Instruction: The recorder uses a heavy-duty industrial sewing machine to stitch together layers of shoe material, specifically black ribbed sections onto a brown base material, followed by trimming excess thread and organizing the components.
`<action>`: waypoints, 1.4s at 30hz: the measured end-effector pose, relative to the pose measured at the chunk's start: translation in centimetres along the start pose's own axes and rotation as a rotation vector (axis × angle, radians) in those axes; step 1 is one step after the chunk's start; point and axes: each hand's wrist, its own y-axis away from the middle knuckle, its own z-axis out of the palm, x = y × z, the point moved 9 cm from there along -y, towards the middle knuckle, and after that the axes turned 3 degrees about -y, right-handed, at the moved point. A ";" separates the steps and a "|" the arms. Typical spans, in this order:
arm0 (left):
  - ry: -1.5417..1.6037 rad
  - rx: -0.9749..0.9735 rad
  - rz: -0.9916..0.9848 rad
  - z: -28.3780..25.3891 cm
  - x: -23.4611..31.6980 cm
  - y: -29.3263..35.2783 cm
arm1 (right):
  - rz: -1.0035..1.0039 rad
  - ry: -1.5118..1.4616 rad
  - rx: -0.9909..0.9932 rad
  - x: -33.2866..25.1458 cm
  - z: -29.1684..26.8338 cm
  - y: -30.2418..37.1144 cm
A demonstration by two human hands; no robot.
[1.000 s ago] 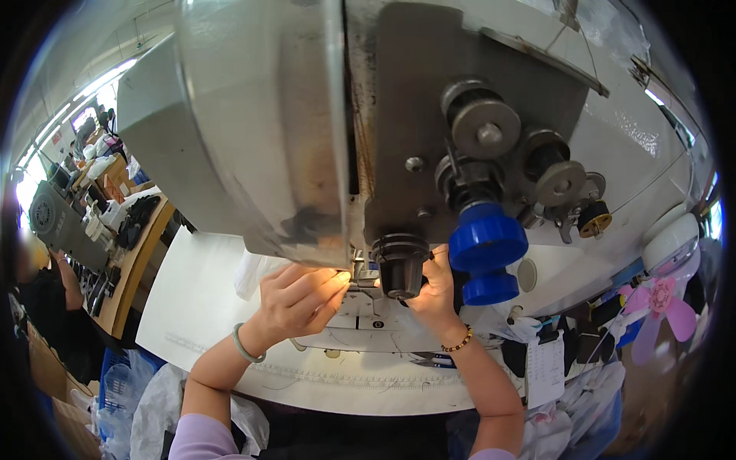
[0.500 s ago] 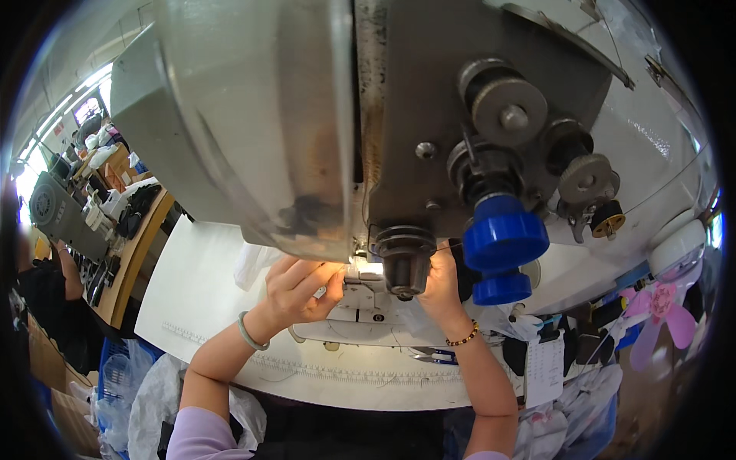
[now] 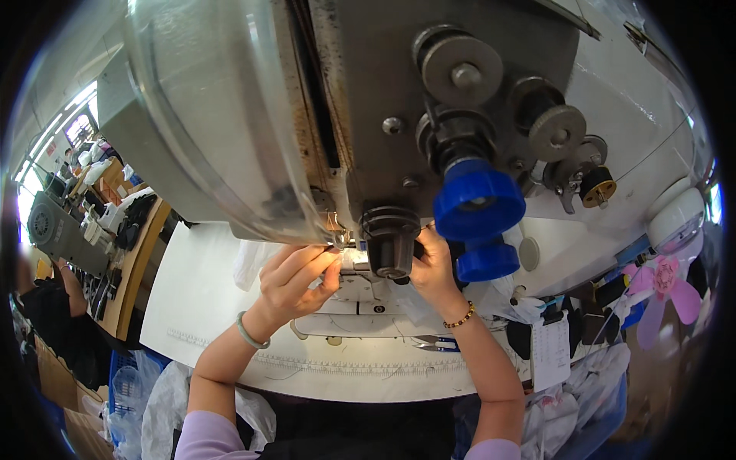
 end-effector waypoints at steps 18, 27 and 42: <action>0.066 -0.027 -0.141 0.1 -0.9 0.4 | -0.058 -0.643 0.342 -5.6 -2.0 0.2; 0.556 -0.397 -0.692 4.3 4.3 1.6 | -0.408 -0.149 0.551 -12.1 -4.7 2.2; 1.548 -0.377 -1.434 8.7 6.3 7.9 | -0.835 0.737 -0.015 -14.4 1.2 18.0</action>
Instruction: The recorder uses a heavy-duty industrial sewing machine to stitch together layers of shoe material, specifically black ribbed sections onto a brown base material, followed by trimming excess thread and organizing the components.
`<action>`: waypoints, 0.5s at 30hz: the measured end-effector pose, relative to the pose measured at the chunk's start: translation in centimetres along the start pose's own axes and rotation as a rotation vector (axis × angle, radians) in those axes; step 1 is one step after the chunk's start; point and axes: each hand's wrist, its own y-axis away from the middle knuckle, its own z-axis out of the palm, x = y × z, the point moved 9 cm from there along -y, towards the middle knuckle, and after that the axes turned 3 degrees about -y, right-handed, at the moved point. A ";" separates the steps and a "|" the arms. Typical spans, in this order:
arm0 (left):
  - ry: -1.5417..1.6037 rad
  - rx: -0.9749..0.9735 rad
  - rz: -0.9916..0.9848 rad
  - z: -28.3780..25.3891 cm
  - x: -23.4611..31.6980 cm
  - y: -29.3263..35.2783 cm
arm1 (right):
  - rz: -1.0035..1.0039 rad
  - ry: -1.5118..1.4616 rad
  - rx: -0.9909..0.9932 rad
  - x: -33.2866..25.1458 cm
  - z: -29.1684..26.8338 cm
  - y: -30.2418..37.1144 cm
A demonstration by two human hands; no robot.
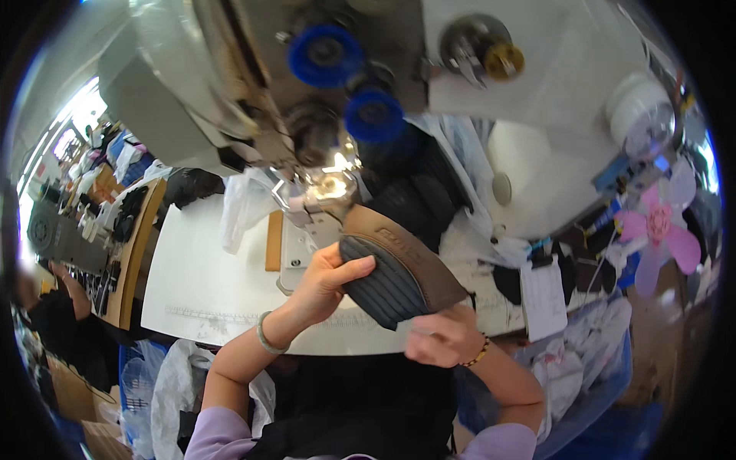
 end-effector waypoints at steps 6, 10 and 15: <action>0.098 0.127 -0.003 -2.3 -1.1 2.1 | 0.370 0.150 -0.203 2.4 -0.1 5.1; 0.185 0.223 0.007 -3.7 -2.2 3.9 | 0.585 0.236 -0.395 3.8 2.3 7.1; 0.227 0.355 0.021 -6.0 -3.1 6.8 | 0.548 0.245 -0.485 4.4 3.7 7.2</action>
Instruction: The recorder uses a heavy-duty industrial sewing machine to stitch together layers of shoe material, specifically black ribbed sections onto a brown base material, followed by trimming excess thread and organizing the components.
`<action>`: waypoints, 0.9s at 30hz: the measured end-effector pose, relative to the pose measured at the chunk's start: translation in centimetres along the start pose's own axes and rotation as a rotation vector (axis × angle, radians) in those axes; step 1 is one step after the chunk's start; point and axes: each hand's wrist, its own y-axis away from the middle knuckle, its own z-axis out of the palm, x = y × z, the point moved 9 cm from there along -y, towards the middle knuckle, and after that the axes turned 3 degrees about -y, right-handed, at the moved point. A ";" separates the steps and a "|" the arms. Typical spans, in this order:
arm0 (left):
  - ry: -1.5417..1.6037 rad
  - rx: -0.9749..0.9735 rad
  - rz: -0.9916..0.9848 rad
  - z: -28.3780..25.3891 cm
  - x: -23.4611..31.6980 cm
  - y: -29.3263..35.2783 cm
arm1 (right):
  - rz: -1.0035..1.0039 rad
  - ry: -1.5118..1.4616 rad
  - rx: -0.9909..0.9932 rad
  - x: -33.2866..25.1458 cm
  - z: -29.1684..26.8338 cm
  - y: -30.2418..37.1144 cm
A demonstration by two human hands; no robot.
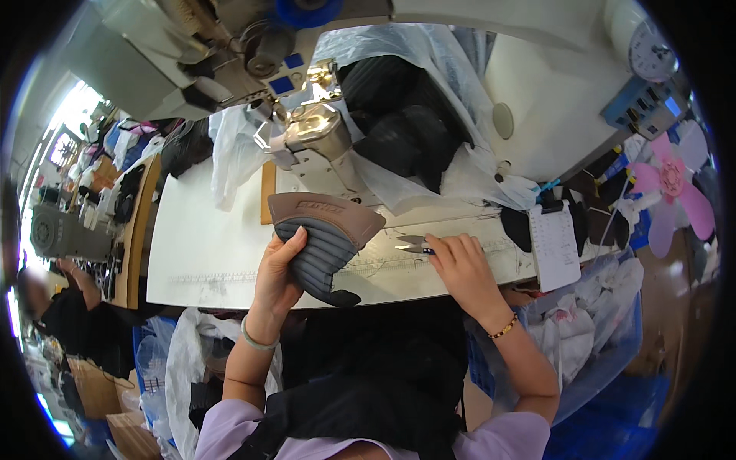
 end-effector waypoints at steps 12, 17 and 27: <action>0.002 0.194 0.194 -5.5 4.6 4.0 | 0.090 -0.382 0.153 -0.7 -1.5 -1.8; 0.643 0.059 -0.119 -4.0 0.4 3.2 | 0.002 -0.323 0.134 -4.6 -2.6 -4.3; 1.224 -0.247 -0.161 -0.7 0.0 3.3 | 0.185 0.131 -0.077 1.3 1.4 0.1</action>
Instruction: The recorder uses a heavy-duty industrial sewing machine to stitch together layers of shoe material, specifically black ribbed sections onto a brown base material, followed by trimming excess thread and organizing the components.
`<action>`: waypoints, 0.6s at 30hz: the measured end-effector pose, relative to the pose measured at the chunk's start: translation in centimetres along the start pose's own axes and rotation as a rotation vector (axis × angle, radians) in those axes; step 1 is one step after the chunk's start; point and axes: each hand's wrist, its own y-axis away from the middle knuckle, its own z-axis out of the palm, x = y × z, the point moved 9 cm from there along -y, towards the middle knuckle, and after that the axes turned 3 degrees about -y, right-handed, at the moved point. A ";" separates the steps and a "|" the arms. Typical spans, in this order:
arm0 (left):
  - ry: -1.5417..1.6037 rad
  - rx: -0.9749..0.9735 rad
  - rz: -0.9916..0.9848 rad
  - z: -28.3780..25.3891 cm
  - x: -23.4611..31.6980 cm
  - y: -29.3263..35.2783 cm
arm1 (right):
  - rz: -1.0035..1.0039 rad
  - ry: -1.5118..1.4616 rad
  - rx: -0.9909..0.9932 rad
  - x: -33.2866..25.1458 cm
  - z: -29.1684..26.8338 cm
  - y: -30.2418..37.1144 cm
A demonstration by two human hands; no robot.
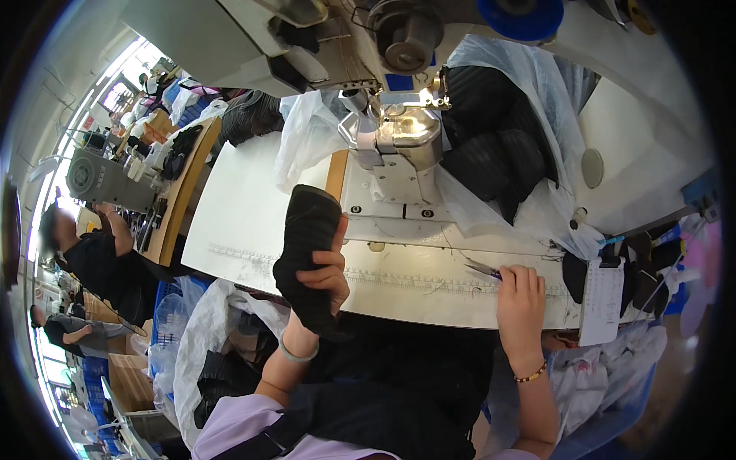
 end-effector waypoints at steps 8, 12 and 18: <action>0.256 -0.164 -0.123 0.0 -3.9 -1.5 | -0.127 -0.865 0.152 -8.3 -3.7 -4.4; 0.337 -0.054 -0.115 -0.4 -5.2 -1.6 | -0.135 -0.737 0.085 -10.0 -2.0 -6.5; 0.511 -0.032 -0.098 -1.1 -5.8 -1.4 | -0.097 -1.173 0.185 -10.6 -0.8 -7.9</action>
